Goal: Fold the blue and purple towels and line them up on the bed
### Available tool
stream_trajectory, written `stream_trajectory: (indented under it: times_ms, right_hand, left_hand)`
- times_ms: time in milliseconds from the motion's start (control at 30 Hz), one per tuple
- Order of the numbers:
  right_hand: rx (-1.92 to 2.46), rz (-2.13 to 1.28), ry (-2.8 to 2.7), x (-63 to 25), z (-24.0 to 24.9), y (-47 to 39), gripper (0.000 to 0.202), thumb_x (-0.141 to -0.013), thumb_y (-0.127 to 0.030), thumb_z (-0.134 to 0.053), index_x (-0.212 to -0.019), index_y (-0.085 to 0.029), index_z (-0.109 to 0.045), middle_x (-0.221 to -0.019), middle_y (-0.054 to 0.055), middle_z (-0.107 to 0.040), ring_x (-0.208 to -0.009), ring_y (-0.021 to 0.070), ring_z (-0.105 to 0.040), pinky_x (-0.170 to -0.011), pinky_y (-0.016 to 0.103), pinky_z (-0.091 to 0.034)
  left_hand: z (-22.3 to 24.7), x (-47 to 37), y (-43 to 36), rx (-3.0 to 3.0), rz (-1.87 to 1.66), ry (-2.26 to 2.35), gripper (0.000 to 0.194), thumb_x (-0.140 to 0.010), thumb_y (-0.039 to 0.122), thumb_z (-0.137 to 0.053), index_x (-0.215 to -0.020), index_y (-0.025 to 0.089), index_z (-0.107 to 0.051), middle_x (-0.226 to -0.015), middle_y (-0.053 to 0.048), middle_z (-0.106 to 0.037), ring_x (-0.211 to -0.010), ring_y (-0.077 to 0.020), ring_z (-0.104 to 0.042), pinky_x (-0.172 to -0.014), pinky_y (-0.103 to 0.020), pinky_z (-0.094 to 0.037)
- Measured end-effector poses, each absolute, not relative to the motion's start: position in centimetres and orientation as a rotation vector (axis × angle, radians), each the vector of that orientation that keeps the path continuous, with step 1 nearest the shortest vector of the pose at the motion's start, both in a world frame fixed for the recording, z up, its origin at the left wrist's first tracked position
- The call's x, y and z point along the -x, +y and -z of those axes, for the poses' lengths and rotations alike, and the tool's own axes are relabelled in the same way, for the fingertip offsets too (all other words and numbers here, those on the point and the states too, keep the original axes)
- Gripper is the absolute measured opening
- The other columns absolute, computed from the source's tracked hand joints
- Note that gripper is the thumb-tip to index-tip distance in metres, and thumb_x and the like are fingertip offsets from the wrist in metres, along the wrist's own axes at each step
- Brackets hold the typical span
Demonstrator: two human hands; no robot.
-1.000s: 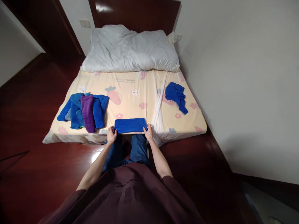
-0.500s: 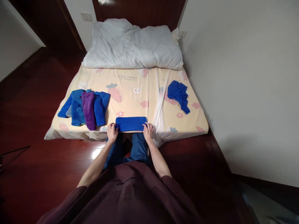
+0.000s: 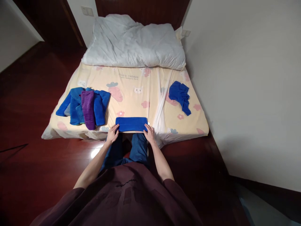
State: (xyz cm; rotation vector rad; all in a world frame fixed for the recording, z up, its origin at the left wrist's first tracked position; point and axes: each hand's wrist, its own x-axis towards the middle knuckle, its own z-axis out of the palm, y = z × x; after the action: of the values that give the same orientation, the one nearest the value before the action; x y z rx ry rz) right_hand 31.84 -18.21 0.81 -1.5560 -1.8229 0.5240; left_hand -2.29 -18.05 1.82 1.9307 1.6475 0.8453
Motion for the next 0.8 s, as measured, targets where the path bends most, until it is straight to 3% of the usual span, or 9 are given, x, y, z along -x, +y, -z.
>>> stream_trajectory:
  times_ms: [100,167,267,467,633,733,800]
  right_hand:
    - [1.549,-0.557,-1.858,-32.1,-1.0,-18.3,0.061,-0.082,-0.017,-0.058,-0.143,-0.025,-0.059,-0.149,0.006,-0.059,-0.138,0.0250,-0.049,-0.121,0.048,-0.038]
    - [1.570,-0.552,-1.813,-32.1,-0.9,-18.2,0.063,-0.078,-0.012,-0.057,-0.140,-0.025,-0.060,-0.146,0.005,-0.062,-0.136,0.0245,-0.051,-0.121,0.047,-0.039]
    - [1.571,-0.566,-1.728,-32.0,-0.6,-17.8,0.059,-0.077,-0.011,-0.054,-0.133,-0.025,-0.064,-0.140,0.005,-0.066,-0.133,0.0233,-0.054,-0.119,0.046,-0.041]
    - [1.509,-0.856,-1.553,-32.8,-0.1,-16.6,0.047,-0.081,-0.020,-0.048,-0.124,-0.022,-0.067,-0.137,0.008,-0.067,-0.129,0.0212,-0.061,-0.108,0.041,-0.053]
    - [1.485,-0.912,-1.390,-33.0,0.6,-15.8,0.038,-0.082,-0.033,-0.055,-0.115,-0.021,-0.068,-0.127,0.011,-0.071,-0.119,0.0237,-0.067,-0.106,0.040,-0.053]
    - [1.558,-0.931,-1.292,-33.1,0.9,-15.6,0.036,-0.083,-0.047,-0.059,-0.107,-0.020,-0.067,-0.112,0.012,-0.075,-0.103,0.0253,-0.071,-0.094,0.040,-0.057]
    - [1.572,-0.976,-1.269,-33.1,1.0,-15.6,0.038,-0.086,-0.055,-0.059,-0.103,-0.021,-0.065,-0.103,0.011,-0.075,-0.094,0.0245,-0.072,-0.087,0.038,-0.058]
  left_hand:
    - [-1.7,2.6,-18.1,-1.951,-0.791,1.642,0.060,-0.086,0.025,-0.061,-0.145,0.024,-0.057,-0.150,-0.009,-0.058,-0.147,-0.0312,-0.043,-0.121,-0.054,-0.038]
    - [-1.6,2.6,-18.1,-1.967,-0.773,1.622,0.068,-0.079,0.018,-0.061,-0.147,0.023,-0.055,-0.151,-0.010,-0.056,-0.147,-0.0322,-0.042,-0.119,-0.054,-0.040]
    - [-1.5,2.6,-18.0,-1.947,-0.779,1.628,0.075,-0.073,0.007,-0.053,-0.146,0.022,-0.056,-0.151,-0.009,-0.057,-0.147,-0.0314,-0.042,-0.117,-0.055,-0.041]
    - [-1.6,2.9,-17.3,-1.841,-0.833,1.598,0.075,-0.068,0.006,-0.049,-0.140,0.022,-0.061,-0.147,-0.007,-0.061,-0.143,-0.0301,-0.046,-0.120,-0.055,-0.038]
    - [-1.7,3.7,-16.7,-1.677,-0.912,1.583,0.056,-0.075,0.009,-0.047,-0.126,0.021,-0.067,-0.131,-0.009,-0.069,-0.130,-0.0262,-0.056,-0.116,-0.047,-0.044]
    - [-1.3,3.9,-16.5,-1.543,-0.918,1.647,0.035,-0.087,0.025,-0.052,-0.118,0.020,-0.066,-0.116,-0.011,-0.072,-0.114,-0.0266,-0.063,-0.105,-0.045,-0.051]
    - [-1.0,4.0,-16.4,-1.483,-0.926,1.694,0.030,-0.091,0.035,-0.053,-0.114,0.019,-0.065,-0.107,-0.011,-0.071,-0.105,-0.0262,-0.065,-0.101,-0.045,-0.053]
